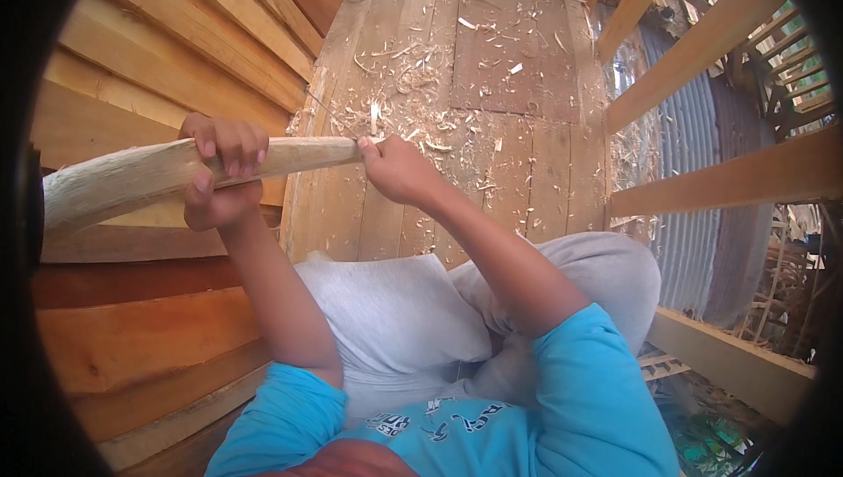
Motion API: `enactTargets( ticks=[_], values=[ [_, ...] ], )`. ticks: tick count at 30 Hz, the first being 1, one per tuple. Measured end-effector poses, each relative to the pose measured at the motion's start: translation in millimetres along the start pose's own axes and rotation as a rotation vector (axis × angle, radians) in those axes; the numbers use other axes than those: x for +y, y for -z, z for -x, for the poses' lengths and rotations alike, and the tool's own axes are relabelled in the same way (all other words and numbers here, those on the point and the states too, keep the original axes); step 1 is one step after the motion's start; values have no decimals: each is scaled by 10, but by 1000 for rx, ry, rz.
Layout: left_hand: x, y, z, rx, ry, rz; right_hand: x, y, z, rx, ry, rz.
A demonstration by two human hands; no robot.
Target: The person sits on a wooden floor and uses a knife to carve a long piece of wood, removing shavings and shaping the surface. The person occasionally pauses to wipe away debris before continuing to carve.
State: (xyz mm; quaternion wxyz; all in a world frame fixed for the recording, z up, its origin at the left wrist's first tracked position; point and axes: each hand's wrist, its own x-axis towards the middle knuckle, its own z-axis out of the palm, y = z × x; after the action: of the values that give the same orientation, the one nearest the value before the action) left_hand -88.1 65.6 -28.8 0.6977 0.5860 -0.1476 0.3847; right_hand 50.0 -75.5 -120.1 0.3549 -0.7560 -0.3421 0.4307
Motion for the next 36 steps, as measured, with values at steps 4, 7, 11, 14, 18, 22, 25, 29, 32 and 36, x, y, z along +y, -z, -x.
enactTargets(
  ticks=[4, 7, 11, 14, 18, 22, 25, 29, 32, 36],
  values=[
    [-64, -78, -75, -91, 10, 63, 808, 8, -260, 181, -44, 273],
    [-20, 13, 7, -108, -10, 35, 408, -137, -240, 193, 58, 41],
    [-46, -90, -44, 35, 10, 19, 453, -20, -272, 83, -50, -159],
    [-44, -94, -53, 97, 19, -2, 406, -93, -235, 159, 13, -89],
    [-21, -27, 43, 107, 3, -4, -83, -158, 106, 165, 187, -39],
    [-27, -111, -10, 169, 16, -33, 422, -157, -184, 230, 22, -23],
    [-40, -136, -45, 164, 14, -59, 918, -77, -392, 214, -207, 33],
    [-20, -181, -24, 224, 29, -126, 292, -208, -164, 163, 20, -86],
    [-20, -176, -11, 223, 28, -113, -80, -136, 98, 107, 109, -101],
    [-26, -171, -40, 293, 12, -68, 540, -74, -237, 146, -129, -84]
  ],
)
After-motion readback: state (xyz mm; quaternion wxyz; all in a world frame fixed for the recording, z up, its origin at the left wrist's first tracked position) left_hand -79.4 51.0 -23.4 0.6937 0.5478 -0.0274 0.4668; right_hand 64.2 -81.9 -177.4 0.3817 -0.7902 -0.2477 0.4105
